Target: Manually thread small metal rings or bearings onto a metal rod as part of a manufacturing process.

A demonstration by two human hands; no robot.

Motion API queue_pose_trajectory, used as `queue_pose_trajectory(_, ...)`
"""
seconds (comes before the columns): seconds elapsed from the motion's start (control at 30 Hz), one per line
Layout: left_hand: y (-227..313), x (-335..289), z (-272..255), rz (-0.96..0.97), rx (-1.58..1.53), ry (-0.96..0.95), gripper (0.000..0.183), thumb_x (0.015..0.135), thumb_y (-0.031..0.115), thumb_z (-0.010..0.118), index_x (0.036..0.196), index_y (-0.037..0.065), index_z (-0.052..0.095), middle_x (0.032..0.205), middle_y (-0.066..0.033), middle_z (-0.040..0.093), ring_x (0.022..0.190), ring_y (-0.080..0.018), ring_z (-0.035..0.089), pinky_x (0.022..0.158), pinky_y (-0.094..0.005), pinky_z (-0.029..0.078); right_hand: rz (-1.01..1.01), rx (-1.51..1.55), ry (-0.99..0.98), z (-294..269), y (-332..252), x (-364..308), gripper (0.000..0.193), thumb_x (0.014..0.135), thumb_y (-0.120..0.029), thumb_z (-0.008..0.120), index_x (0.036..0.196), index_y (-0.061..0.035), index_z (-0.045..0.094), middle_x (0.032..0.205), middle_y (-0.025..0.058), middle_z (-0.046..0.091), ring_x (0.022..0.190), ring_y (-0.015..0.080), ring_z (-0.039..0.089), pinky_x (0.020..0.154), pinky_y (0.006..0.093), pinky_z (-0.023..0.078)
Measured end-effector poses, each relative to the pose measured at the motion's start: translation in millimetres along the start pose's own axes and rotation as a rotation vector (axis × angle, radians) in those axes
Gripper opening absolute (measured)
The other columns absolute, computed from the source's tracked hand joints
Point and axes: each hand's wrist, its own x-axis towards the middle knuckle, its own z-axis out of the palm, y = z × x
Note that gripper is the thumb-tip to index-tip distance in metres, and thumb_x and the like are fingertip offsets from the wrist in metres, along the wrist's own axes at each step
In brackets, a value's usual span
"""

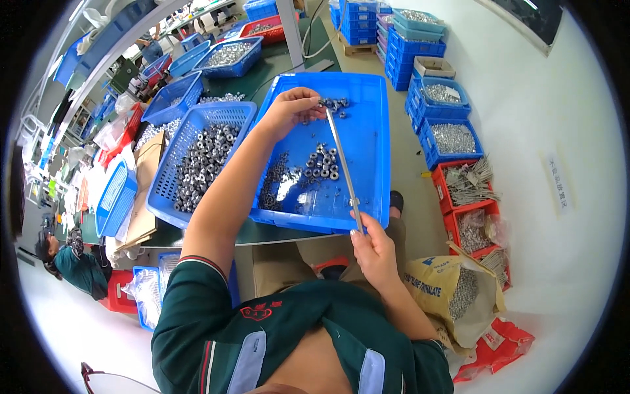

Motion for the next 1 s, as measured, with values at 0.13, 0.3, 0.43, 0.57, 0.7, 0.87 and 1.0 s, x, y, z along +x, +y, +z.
queue_pose_trajectory(0.13,7.0,-14.6,0.7,0.025,-0.228,-0.060,0.015,0.086,0.010,0.059,0.099,0.004,0.060,0.091,-0.0143,0.067,0.084,-0.0219,0.066,0.070,-0.0282,0.051,-0.030,0.035,-0.026,-0.3,1.9,0.5,0.035,0.091,-0.007,0.049,0.127,-0.0047,0.046,0.061,-0.0067,0.039,0.048,0.0004,0.033,0.043,0.0178,0.025)
queue_pose_trajectory(0.3,3.5,-20.2,0.0,-0.024,-0.302,-0.089,0.020,0.084,0.009,0.060,0.101,-0.002,0.057,0.093,-0.0148,0.064,0.082,-0.0241,0.064,0.075,-0.0309,0.050,-0.046,0.066,-0.048,-0.8,4.0,2.7,0.035,0.092,-0.007,0.048,0.127,-0.0049,0.046,0.060,-0.0068,0.038,0.046,0.0002,0.033,0.041,0.0179,0.024)
queue_pose_trajectory(0.43,1.8,-21.7,11.9,-0.115,-0.358,-0.173,0.019,0.086,0.009,0.057,0.102,-0.001,0.058,0.094,-0.0122,0.063,0.084,-0.0217,0.063,0.074,-0.0309,0.049,-0.033,0.078,-0.045,-0.8,1.8,2.4,0.036,0.092,-0.007,0.048,0.127,-0.0050,0.045,0.060,-0.0068,0.038,0.045,0.0001,0.033,0.041,0.0176,0.023)
queue_pose_trajectory(0.57,-0.9,-20.5,11.0,-0.046,-0.451,-0.234,0.021,0.087,0.007,0.054,0.105,-0.004,0.058,0.092,-0.0101,0.061,0.081,-0.0186,0.060,0.072,-0.0289,0.048,-0.014,0.085,-0.064,0.2,-1.1,1.8,0.036,0.092,-0.007,0.048,0.128,-0.0045,0.045,0.060,-0.0066,0.038,0.044,0.0000,0.032,0.040,0.0174,0.023)
queue_pose_trajectory(0.7,0.8,-23.2,10.0,-0.045,-0.438,-0.214,0.021,0.088,0.006,0.055,0.105,-0.005,0.058,0.089,-0.0087,0.060,0.079,-0.0166,0.058,0.072,-0.0271,0.048,0.015,0.062,-0.089,-4.2,-3.6,1.6,0.037,0.092,-0.007,0.048,0.129,-0.0040,0.045,0.059,-0.0066,0.037,0.044,0.0001,0.033,0.040,0.0172,0.024)
queue_pose_trajectory(0.87,3.1,-23.2,5.1,-0.090,-0.256,-0.183,0.024,0.086,0.015,0.062,0.102,-0.003,0.059,0.083,-0.0049,0.056,0.073,-0.0128,0.052,0.068,-0.0254,0.044,0.031,0.018,-0.088,-10.1,-7.5,0.1,0.037,0.092,-0.006,0.049,0.128,-0.0043,0.046,0.059,-0.0069,0.038,0.044,-0.0001,0.033,0.040,0.0170,0.024)
queue_pose_trajectory(1.0,10.4,-25.1,3.1,-0.112,-0.286,-0.307,0.022,0.086,0.017,0.064,0.098,-0.002,0.061,0.075,-0.0018,0.053,0.065,-0.0106,0.044,0.059,-0.0238,0.039,-0.051,-0.135,-0.062,-15.8,-9.7,-4.2,0.036,0.092,-0.006,0.047,0.128,-0.0037,0.048,0.059,-0.0071,0.039,0.042,-0.0002,0.032,0.038,0.0164,0.024)
